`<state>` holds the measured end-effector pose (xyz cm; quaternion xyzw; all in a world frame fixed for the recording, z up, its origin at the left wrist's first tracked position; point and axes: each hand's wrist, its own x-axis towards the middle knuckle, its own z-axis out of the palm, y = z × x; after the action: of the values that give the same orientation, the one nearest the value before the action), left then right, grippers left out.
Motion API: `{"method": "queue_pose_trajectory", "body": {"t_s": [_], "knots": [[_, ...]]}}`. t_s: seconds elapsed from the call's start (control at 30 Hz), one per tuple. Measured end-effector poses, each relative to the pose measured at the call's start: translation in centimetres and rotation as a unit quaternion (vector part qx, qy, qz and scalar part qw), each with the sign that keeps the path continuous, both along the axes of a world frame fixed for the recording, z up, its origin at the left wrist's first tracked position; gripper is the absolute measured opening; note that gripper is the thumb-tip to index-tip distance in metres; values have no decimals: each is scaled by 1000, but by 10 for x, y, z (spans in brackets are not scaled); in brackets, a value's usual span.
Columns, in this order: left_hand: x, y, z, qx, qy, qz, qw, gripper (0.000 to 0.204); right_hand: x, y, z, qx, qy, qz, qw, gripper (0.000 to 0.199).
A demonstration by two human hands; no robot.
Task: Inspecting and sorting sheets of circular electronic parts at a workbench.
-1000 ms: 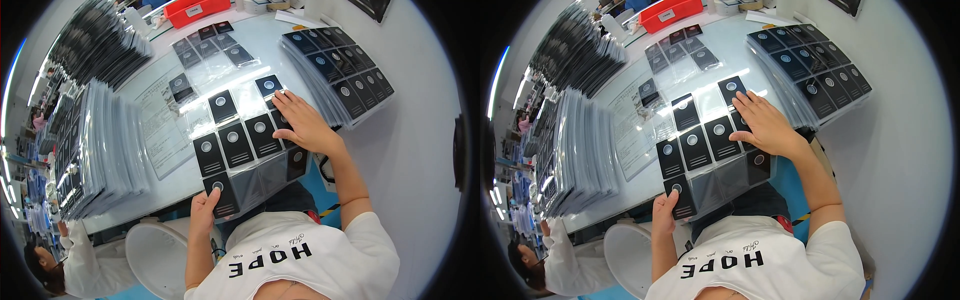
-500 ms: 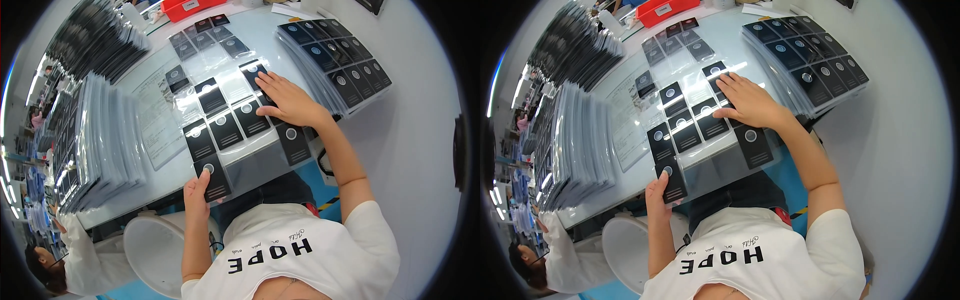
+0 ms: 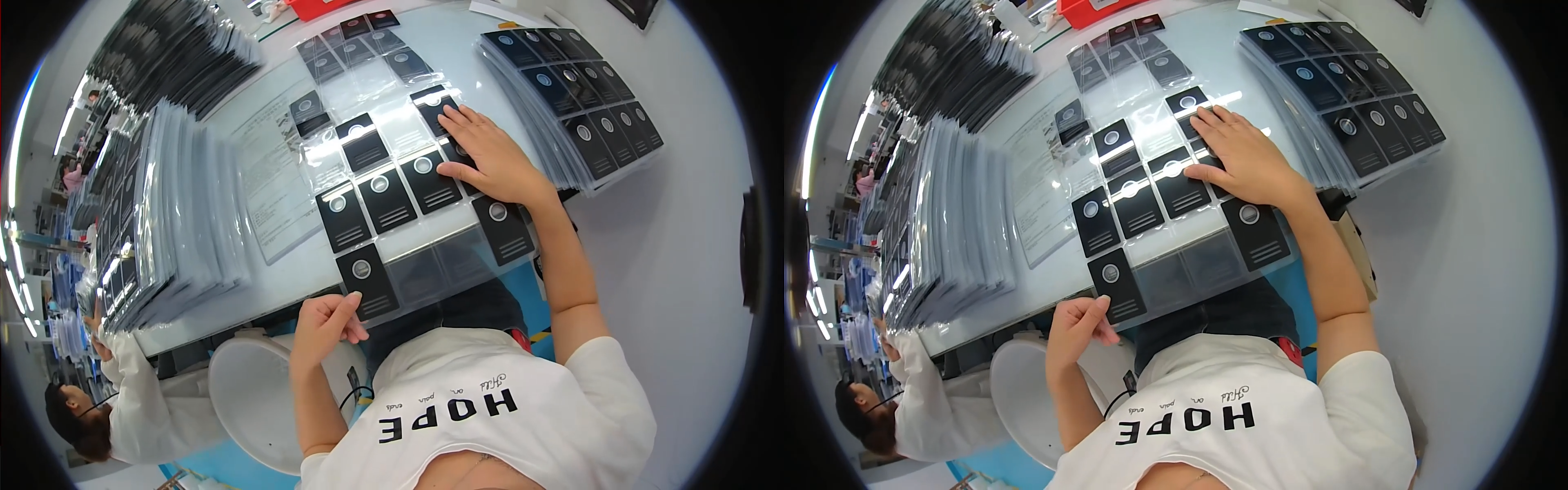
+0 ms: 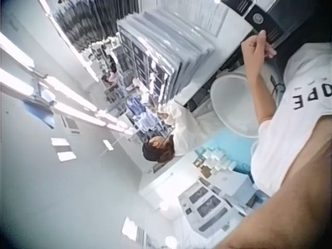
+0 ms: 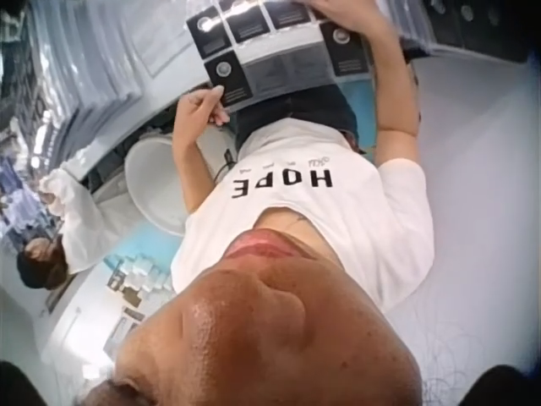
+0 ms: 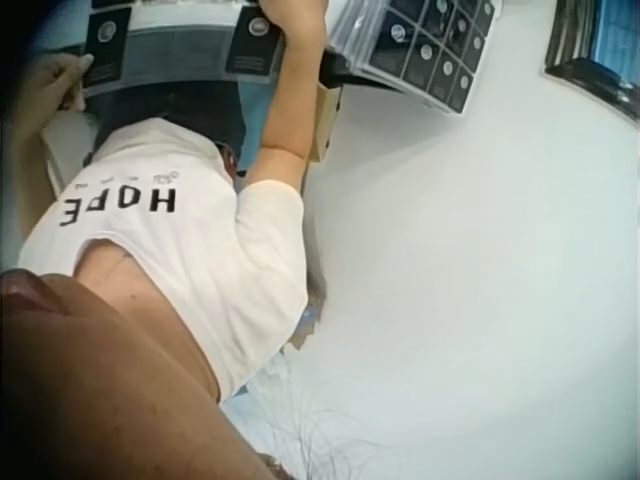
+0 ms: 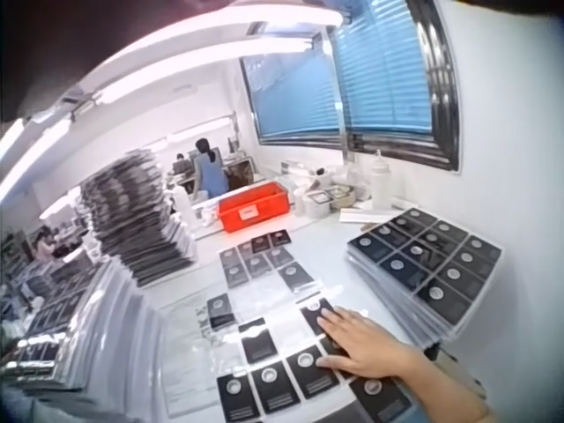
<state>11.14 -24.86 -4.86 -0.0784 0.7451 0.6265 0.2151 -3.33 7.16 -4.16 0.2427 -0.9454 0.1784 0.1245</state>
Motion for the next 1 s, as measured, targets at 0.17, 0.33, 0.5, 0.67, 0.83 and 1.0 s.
{"method": "queue_pose_trajectory", "body": {"t_s": [0.17,0.33,0.5,0.67,0.83,1.0], "knots": [[-10,1,42,-145,28,-12,989,39,5,0,-1,-27,-3,7,1000,67],[-57,25,71,-147,218,1,965,37,10,4,6,-45,-8,6,999,65],[-147,40,71,-132,291,-42,947,35,15,1,12,-62,-1,10,998,61],[-249,41,49,-160,396,20,904,32,18,4,16,-83,0,7,997,58],[-293,20,11,-85,457,178,868,24,17,-3,17,-86,-5,31,996,55],[-299,13,17,55,447,254,856,24,10,-2,19,-50,-20,20,998,58]]}}
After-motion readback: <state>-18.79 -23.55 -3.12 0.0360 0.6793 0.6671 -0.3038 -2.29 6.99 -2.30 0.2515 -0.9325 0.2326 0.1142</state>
